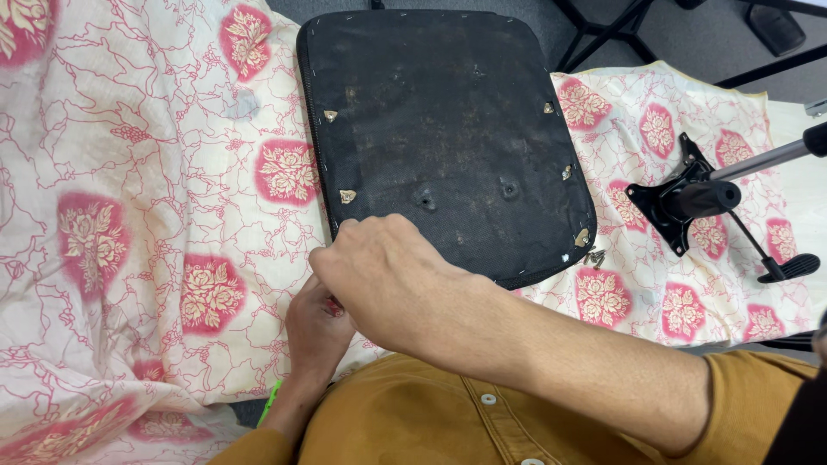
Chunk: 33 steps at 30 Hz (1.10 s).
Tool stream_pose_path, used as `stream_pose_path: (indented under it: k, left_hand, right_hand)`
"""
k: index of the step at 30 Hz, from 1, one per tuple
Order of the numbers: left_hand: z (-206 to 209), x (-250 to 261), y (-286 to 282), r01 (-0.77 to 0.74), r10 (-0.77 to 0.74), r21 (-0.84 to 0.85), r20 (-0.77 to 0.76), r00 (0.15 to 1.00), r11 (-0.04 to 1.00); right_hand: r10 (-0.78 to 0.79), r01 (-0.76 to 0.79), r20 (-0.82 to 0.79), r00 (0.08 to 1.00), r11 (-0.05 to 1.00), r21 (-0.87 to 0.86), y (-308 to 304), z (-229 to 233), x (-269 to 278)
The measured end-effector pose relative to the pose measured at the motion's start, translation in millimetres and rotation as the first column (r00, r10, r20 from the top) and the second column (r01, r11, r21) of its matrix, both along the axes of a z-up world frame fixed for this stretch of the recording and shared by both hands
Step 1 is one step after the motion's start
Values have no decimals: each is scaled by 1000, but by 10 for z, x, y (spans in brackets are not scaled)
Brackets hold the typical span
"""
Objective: The person uses a screwdriver to remove screws from the underside of a black chair seat. They work along the perimeter, unscrewing fasteners and placing them on the patterned cloth below. The chair base is visible nearby, and the person continues removing screws throughout the clip.
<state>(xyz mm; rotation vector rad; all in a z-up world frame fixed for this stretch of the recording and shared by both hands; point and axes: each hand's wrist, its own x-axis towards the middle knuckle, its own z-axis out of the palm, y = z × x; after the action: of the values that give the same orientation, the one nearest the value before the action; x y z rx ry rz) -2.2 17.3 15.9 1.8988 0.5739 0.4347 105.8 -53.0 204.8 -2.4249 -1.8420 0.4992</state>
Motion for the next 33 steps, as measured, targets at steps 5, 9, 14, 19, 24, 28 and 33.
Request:
stream_pose_path:
  k: [5, 9, 14, 19, 24, 28, 33]
  left_hand:
    - [29, -7, -10, 6, -3, 34, -102, 995, 999]
    - [25, -9, 2, 19, -13, 72, -75, 997, 997]
    - [8, 16, -12, -33, 32, 38, 9, 999, 999]
    - [-9, 4, 7, -10, 12, 61, -35, 999, 998]
    - [-30, -21, 25, 1, -1, 14, -11, 1000, 1000]
    - [-41, -15, 28, 26, -23, 97, -32, 999, 995]
    - [-22, 20, 7, 5, 0, 176, -29, 1000, 984]
  right_hand:
    - [-46, 48, 22, 999, 994, -102, 43, -37, -70]
    - [-129, 125, -35, 991, 987, -97, 1, -10, -39]
    - [-128, 120, -164, 978, 991, -54, -135, 148, 101]
    - [-69, 51, -106, 992, 985, -163, -128, 180, -53]
    - [-103, 87, -91, 991, 983, -158, -105, 45, -173]
    - [-206, 207, -95, 974, 978, -5, -123, -31, -123]
    - [-353, 360, -116, 928, 932, 48, -145, -7, 66]
